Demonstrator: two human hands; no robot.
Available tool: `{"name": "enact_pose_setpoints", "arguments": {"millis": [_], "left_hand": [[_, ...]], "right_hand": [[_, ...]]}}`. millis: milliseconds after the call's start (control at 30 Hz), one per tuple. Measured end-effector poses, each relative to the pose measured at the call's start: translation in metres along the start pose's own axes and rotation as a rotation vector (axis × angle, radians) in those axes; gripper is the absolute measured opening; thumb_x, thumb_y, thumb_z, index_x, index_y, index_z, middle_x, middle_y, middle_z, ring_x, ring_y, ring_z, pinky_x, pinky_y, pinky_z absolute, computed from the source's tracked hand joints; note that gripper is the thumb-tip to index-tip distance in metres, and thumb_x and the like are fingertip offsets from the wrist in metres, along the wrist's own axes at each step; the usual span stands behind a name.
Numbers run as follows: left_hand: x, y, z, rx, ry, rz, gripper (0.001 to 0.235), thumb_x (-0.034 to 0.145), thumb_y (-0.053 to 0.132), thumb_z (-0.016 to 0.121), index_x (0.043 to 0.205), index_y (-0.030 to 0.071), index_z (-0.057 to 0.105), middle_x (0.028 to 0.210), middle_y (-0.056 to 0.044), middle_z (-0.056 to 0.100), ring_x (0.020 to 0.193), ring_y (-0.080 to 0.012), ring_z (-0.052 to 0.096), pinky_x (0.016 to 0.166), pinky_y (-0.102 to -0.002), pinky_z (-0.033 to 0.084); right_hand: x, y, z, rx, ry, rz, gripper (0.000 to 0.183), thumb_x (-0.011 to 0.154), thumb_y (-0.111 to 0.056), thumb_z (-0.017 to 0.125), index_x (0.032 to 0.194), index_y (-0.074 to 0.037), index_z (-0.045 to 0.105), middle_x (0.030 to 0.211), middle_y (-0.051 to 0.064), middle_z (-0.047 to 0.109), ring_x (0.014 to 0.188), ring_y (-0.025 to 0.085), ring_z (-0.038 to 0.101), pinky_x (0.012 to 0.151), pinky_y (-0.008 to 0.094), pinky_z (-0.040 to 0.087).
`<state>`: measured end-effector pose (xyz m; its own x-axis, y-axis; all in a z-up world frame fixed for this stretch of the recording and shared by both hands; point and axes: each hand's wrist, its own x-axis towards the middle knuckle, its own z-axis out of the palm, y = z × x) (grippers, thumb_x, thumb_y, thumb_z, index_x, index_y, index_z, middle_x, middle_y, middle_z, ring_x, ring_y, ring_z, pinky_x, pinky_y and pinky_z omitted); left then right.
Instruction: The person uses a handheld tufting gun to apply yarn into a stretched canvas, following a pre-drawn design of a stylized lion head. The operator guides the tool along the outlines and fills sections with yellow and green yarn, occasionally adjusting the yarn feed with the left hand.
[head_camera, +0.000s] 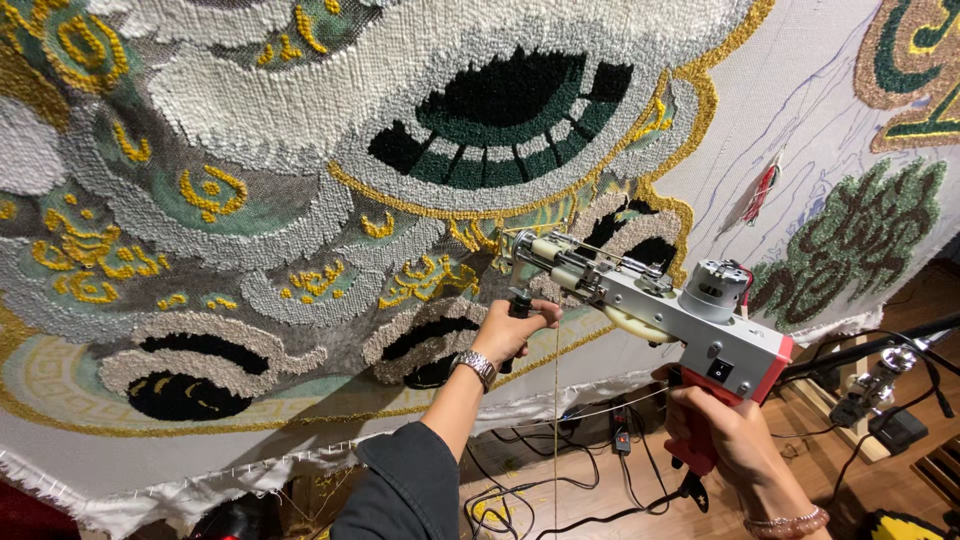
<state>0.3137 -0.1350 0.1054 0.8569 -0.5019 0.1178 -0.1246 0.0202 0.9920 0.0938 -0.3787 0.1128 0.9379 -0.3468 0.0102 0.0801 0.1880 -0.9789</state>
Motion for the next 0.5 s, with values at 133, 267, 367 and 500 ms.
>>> {"name": "enact_pose_setpoints", "arguments": {"millis": [133, 267, 367, 500], "left_hand": [[0.006, -0.002, -0.002, -0.006, 0.019, -0.027, 0.021, 0.087, 0.028, 0.08, 0.098, 0.011, 0.081, 0.087, -0.003, 0.08, 0.054, 0.0004, 0.063, 0.042, -0.022, 0.046], [0.008, 0.001, -0.004, 0.096, 0.064, -0.077, 0.034, 0.086, 0.036, 0.082, 0.103, 0.007, 0.079, 0.084, -0.004, 0.077, 0.055, -0.0062, 0.063, 0.043, -0.023, 0.048], [0.006, 0.002, 0.0, 0.196, 0.125, -0.128, 0.045, 0.087, 0.038, 0.082, 0.116, 0.007, 0.07, 0.095, -0.01, 0.073, 0.062, -0.0119, 0.069, 0.045, -0.026, 0.05], [0.013, -0.014, 0.011, -0.073, 0.006, -0.001, 0.039, 0.093, 0.022, 0.075, 0.125, 0.004, 0.064, 0.119, -0.011, 0.069, 0.09, -0.0131, 0.075, 0.06, -0.031, 0.059]], "right_hand": [[0.0, -0.003, 0.008, -0.013, 0.048, 0.035, 0.018, 0.087, -0.012, 0.066, 0.093, 0.005, 0.063, 0.069, 0.01, 0.056, 0.055, 0.021, 0.053, 0.049, 0.038, 0.047], [0.0, 0.0, 0.012, -0.024, 0.08, 0.031, 0.018, 0.087, -0.011, 0.065, 0.095, 0.005, 0.063, 0.069, 0.01, 0.057, 0.056, 0.022, 0.054, 0.05, 0.038, 0.047], [0.003, 0.007, 0.005, -0.002, 0.054, 0.034, 0.017, 0.086, -0.009, 0.065, 0.094, 0.004, 0.061, 0.067, 0.009, 0.053, 0.054, 0.021, 0.051, 0.048, 0.038, 0.045], [0.004, 0.013, -0.011, 0.027, -0.029, -0.046, 0.018, 0.088, -0.009, 0.067, 0.089, 0.004, 0.053, 0.065, 0.009, 0.05, 0.054, 0.021, 0.05, 0.048, 0.036, 0.042]]}}
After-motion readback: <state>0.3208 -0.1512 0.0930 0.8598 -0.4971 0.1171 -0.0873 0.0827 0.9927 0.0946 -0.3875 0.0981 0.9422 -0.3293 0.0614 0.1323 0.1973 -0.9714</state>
